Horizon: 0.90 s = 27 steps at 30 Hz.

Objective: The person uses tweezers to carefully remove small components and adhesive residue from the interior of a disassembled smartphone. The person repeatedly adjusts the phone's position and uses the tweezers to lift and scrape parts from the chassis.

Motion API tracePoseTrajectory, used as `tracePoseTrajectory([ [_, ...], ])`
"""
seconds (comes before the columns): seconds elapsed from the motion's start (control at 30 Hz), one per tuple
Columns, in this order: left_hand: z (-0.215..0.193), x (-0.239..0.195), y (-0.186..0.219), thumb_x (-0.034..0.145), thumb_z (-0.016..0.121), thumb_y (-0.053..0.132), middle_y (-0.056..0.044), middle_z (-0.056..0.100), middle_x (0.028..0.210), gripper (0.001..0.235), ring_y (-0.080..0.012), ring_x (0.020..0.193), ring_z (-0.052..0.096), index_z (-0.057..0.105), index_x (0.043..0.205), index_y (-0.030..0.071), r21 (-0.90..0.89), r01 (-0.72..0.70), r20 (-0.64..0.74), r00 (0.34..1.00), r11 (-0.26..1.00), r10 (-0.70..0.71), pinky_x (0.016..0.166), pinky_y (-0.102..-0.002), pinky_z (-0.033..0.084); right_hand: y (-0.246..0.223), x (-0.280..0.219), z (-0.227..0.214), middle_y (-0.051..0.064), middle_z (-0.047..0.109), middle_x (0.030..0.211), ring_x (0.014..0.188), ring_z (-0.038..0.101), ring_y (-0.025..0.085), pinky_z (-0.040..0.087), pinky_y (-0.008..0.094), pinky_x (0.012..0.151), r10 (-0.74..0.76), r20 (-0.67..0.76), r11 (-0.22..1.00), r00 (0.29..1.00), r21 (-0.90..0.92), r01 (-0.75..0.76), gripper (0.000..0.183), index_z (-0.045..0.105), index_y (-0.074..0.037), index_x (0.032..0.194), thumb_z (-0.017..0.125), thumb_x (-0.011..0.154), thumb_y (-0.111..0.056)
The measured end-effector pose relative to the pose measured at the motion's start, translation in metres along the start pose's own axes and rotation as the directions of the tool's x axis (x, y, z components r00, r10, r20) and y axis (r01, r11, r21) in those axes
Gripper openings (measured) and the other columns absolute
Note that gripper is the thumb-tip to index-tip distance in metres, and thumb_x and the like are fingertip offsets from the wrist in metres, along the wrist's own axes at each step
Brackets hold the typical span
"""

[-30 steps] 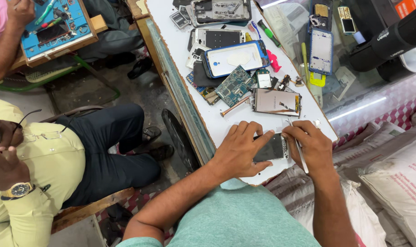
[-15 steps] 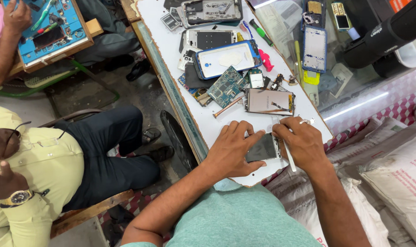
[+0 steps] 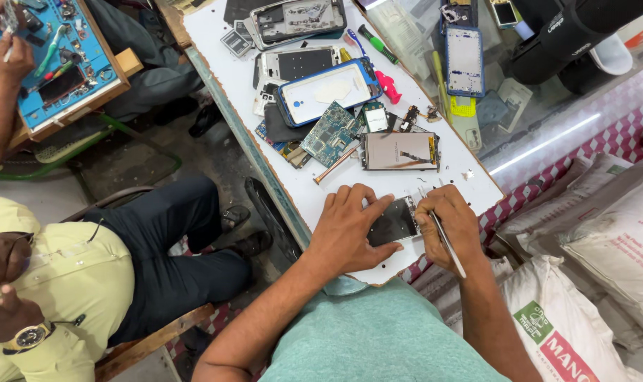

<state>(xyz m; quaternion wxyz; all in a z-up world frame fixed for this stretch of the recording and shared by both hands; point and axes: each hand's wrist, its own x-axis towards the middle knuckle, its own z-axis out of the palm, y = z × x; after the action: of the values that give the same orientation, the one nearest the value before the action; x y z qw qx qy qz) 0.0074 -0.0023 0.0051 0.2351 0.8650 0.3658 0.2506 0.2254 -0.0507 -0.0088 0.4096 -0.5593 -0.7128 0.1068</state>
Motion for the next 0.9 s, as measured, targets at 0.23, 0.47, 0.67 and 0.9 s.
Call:
tracePoseTrajectory([
  [0.23, -0.006, 0.003, 0.003, 0.067, 0.089, 0.051, -0.009, 0.057, 0.116, 0.077, -0.0300, 0.109, 0.050, 0.068, 0.129, 0.010, -0.060, -0.001, -0.012, 1.000, 0.998, 0.000, 0.094, -0.045, 0.040, 0.008, -0.001, -0.003, 0.012, 0.058, 0.087, 0.074, 0.058, 0.025, 0.046, 0.034, 0.066, 0.067, -0.151, 0.997, 0.986, -0.025, -0.072, 0.020, 0.062, -0.002, 0.090, 0.071, 0.098, -0.019],
  [0.47, -0.006, 0.014, 0.007, 0.082, 0.086, 0.031, -0.002, 0.061, 0.119, 0.054, -0.0222, 0.104, 0.058, 0.069, 0.131, 0.015, -0.131, -0.063, -0.113, 0.992, 0.989, 0.048, 0.090, -0.040, 0.042, 0.009, -0.008, -0.006, 0.002, 0.066, 0.079, 0.069, 0.060, 0.009, 0.048, 0.026, 0.063, 0.210, 0.113, 0.883, 0.971, 0.406, -0.238, 0.011, 0.067, -0.004, 0.101, 0.062, 0.097, -0.013],
  [0.67, -0.003, 0.018, 0.005, 0.087, 0.082, 0.020, 0.004, 0.069, 0.112, 0.017, -0.0171, 0.101, 0.064, 0.077, 0.103, 0.018, -0.267, -0.117, -0.132, 0.988, 0.957, 0.084, 0.090, -0.037, 0.043, 0.018, -0.012, -0.005, 0.000, 0.066, 0.075, 0.064, 0.055, 0.008, 0.045, 0.024, 0.060, 0.099, 0.165, 0.895, 0.981, 0.416, -0.160, 0.012, 0.068, -0.004, 0.094, 0.075, 0.086, -0.011],
  [0.9, -0.007, 0.018, 0.004, 0.088, 0.080, 0.015, 0.004, 0.071, 0.104, 0.010, -0.0155, 0.097, 0.065, 0.076, 0.098, 0.015, -0.359, -0.195, -0.088, 0.981, 0.913, 0.175, 0.092, -0.035, 0.042, 0.037, -0.020, -0.009, 0.005, 0.071, 0.085, 0.071, 0.060, 0.009, 0.049, 0.024, 0.065, 0.076, 0.270, 0.692, 0.960, 0.679, -0.246, 0.014, 0.068, -0.002, 0.096, 0.077, 0.090, -0.010],
])
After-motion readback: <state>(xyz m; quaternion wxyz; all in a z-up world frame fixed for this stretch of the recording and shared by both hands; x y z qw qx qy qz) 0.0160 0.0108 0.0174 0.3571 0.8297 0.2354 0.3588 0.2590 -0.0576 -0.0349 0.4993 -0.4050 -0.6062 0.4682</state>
